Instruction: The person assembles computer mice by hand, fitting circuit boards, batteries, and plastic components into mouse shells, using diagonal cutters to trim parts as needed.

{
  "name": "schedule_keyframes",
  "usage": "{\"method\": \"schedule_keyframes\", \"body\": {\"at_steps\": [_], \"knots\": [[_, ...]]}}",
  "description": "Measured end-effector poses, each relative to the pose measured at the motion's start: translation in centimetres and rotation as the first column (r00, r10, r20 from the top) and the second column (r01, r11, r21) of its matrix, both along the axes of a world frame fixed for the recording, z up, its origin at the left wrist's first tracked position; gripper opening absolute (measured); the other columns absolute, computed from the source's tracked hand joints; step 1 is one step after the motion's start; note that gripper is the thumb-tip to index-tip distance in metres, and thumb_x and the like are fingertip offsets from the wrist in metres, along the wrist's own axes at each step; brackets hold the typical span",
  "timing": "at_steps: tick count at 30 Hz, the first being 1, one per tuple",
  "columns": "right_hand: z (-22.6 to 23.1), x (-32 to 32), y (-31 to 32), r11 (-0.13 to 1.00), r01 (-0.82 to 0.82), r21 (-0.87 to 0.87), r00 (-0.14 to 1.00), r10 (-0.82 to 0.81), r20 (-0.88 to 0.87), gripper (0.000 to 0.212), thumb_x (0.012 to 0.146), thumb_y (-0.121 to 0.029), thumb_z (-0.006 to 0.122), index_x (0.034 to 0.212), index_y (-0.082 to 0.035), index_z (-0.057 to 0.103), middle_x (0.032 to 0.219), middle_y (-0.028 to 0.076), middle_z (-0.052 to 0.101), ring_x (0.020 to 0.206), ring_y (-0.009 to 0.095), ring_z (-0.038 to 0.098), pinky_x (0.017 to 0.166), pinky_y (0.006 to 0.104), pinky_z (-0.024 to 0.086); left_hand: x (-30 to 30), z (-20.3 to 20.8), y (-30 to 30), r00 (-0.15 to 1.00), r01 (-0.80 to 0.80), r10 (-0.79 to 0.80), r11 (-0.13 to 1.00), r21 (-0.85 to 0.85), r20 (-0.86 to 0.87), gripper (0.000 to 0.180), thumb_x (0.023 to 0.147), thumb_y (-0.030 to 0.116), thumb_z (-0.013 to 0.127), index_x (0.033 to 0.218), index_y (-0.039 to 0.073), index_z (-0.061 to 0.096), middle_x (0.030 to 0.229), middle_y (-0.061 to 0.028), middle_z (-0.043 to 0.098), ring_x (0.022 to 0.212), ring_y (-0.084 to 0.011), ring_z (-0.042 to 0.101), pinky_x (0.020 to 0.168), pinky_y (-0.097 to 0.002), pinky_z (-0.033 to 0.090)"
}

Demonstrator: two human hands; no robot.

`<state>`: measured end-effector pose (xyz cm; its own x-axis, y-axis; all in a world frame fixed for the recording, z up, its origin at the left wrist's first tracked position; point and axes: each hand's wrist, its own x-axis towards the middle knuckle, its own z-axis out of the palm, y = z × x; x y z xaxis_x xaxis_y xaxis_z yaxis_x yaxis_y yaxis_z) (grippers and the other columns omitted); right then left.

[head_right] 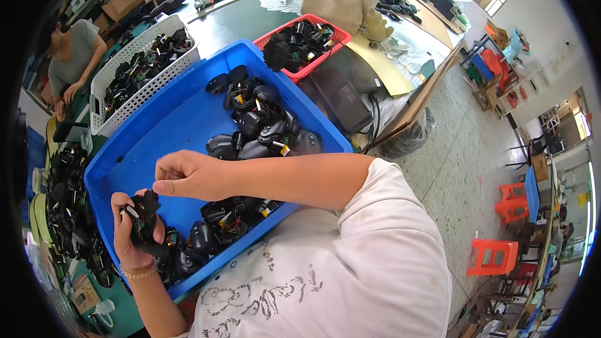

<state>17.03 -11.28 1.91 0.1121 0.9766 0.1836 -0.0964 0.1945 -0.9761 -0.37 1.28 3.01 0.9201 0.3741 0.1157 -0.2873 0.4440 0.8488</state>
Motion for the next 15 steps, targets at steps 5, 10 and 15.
{"method": "schedule_keyframes", "body": {"at_steps": [5,10,15], "knots": [[1.4,-0.6,-0.8,0.976,0.199,0.087,0.886,-0.217,0.41,0.03,0.081,-0.018,0.069,0.081,-0.004,0.043,0.062,0.005,0.041,0.058,0.013,0.036,0.051,0.0297,0.033,0.3,-0.6,-0.8,0.991,0.018,-0.007,0.997,0.08,-0.13,0.026,0.09,0.022,0.055,0.103,0.008,0.039,0.113,-0.0192,0.05,0.06,-0.0224,0.059,0.052,-0.0294,0.051],[0.9,-0.1,-0.6,0.973,0.217,0.077,0.839,-0.226,0.495,0.031,0.08,-0.022,0.069,0.082,-0.004,0.044,0.063,0.008,0.046,0.056,0.02,0.042,0.052,0.0328,0.036,0.5,-0.7,-0.7,0.993,0.072,-0.064,0.994,0.079,-0.103,0.025,0.089,0.022,0.055,0.102,0.008,0.039,0.116,-0.0205,0.05,0.061,-0.0227,0.059,0.053,-0.0301,0.051],[0.4,0.0,-0.3,0.863,0.312,0.398,0.699,-0.492,0.519,0.032,0.079,-0.028,0.07,0.089,-0.006,0.05,0.075,0.007,0.053,0.057,0.026,0.051,0.053,0.0341,0.039,0.7,-0.1,-0.8,0.988,0.078,-0.088,0.993,-0.083,-0.123,0.022,0.091,0.02,0.05,0.105,0.006,0.041,0.109,-0.0202,0.054,0.065,-0.0236,0.061,0.059,-0.0326,0.053]]}}
